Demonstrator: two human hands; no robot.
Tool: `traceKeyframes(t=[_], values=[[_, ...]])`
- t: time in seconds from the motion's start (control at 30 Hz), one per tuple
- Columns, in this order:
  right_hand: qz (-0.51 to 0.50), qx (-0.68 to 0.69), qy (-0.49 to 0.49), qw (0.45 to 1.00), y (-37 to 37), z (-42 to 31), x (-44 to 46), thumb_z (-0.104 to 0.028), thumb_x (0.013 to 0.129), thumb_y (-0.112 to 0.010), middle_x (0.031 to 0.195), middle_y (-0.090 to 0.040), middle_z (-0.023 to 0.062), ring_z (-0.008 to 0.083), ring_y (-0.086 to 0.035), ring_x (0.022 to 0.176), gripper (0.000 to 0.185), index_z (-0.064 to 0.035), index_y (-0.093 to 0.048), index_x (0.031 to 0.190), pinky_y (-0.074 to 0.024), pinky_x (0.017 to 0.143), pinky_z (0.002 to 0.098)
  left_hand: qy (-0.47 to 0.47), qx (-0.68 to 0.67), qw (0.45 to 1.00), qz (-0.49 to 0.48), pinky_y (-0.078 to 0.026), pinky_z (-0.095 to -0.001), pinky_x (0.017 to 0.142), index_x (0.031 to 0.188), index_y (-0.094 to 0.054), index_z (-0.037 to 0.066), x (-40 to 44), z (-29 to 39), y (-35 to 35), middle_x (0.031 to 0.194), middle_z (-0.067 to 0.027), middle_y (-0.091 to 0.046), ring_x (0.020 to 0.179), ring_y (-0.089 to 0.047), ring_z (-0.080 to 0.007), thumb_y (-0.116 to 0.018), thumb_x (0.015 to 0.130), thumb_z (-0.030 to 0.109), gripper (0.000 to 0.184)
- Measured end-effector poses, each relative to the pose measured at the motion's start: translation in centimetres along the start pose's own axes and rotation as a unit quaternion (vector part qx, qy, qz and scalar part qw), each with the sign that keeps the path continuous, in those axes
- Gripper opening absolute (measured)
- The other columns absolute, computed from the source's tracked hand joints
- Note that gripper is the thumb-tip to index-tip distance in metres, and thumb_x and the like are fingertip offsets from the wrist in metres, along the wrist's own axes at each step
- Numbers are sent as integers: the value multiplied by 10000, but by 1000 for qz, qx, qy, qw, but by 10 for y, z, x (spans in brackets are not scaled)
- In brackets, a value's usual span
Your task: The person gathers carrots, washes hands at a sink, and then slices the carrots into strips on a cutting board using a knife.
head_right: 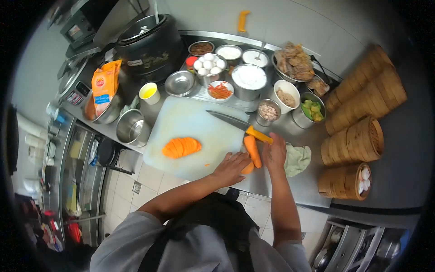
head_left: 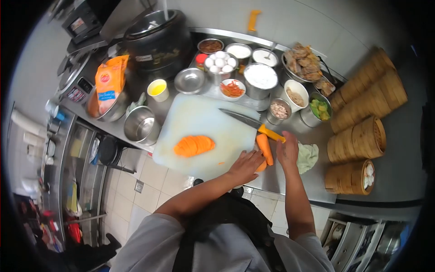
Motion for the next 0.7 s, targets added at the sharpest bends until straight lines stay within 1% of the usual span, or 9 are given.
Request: traceKeyframes(t=[0.03, 0.1, 0.17, 0.23, 0.37, 0.43, 0.53, 0.67, 0.7], values=[[-52, 3, 22, 998, -10, -6, 12, -53, 832, -652, 1108, -622, 202, 419, -600, 1019, 395, -38, -573, 1219, -480, 909, 502, 17, -53, 998, -27, -252, -559, 1184, 1384, -530, 96, -4, -5, 16, 1481, -148, -467, 1417, -390, -325, -748, 865, 286, 594], [-143, 3, 17, 990, -43, 3, 33, -53, 836, -639, 1122, -623, 208, 417, -601, 1047, 396, -47, -557, 1224, -479, 920, 498, 43, 4, 999, 18, -302, -558, 1144, 1298, -601, 99, -29, -37, 43, 1429, -133, -518, 1370, -443, -331, -755, 842, 264, 509], [-232, -1, 13, 973, -70, 9, 45, -52, 841, -625, 1136, -624, 215, 415, -603, 1075, 396, -57, -542, 1229, -479, 931, 494, 53, 45, 979, 191, -398, -532, 984, 1110, -677, 97, -67, -88, 84, 1253, -99, -627, 1176, -561, -325, -783, 751, 189, 386], [-354, 43, -86, 930, -93, 19, 51, -60, 842, -607, 1160, -622, 227, 418, -607, 1116, 376, -57, -512, 1205, -487, 941, 474, 106, 58, 961, 247, -400, -498, 954, 1073, -671, 74, -102, -131, 123, 1143, -111, -652, 1103, -577, -332, -758, 763, 170, 337], [-356, 92, -37, 929, -118, 36, 61, -72, 832, -618, 1152, -630, 236, 414, -619, 1119, 361, -42, -491, 1168, -495, 933, 466, 156, 105, 952, 243, -396, -485, 964, 1077, -661, 55, -137, -163, 145, 1129, -131, -629, 1087, -573, -336, -756, 766, 180, 348], [-399, -15, 36, 916, -83, -16, 77, -102, 819, -642, 1121, -642, 237, 424, -628, 1077, 438, -46, -466, 1216, -497, 927, 464, 147, 71, 958, 235, -396, -471, 982, 1107, -665, 48, -140, -169, 141, 1100, -140, -626, 1091, -561, -330, -742, 787, 224, 374], [-353, 28, 85, 931, -57, -66, 79, -153, 814, -656, 1081, -646, 237, 425, -629, 1055, 500, -57, -441, 1255, -499, 909, 472, 192, 62, 936, 289, -432, -464, 929, 1117, -655, 41, -153, -169, 150, 1064, -148, -616, 1047, -565, -341, -774, 766, 203, 404], [-330, 31, 47, 942, -51, -116, 45, -210, 825, -653, 1026, -643, 224, 433, -638, 1005, 529, -65, -426, 1281, -503, 881, 478, 252, 13, 928, 272, -465, -450, 873, 1109, -660, 36, -180, -163, 135, 1036, -147, -606, 1005, -570, -347, -822, 737, 178, 430], [-342, 54, -17, 938, -53, -125, 33, -219, 831, -647, 993, -640, 214, 425, -645, 974, 523, -59, -430, 1279, -503, 862, 479, 279, -15, 921, 271, -472, -444, 862, 1105, -664, 34, -184, -162, 129, 1030, -146, -604, 992, -573, -347, -839, 725, 173, 441]])
Point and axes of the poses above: each hand's wrist, its own x-axis towards the middle knuckle, its own y-axis out of the back of the hand, z = x × y, the point moved 6 cm from there along x, towards the middle knuckle
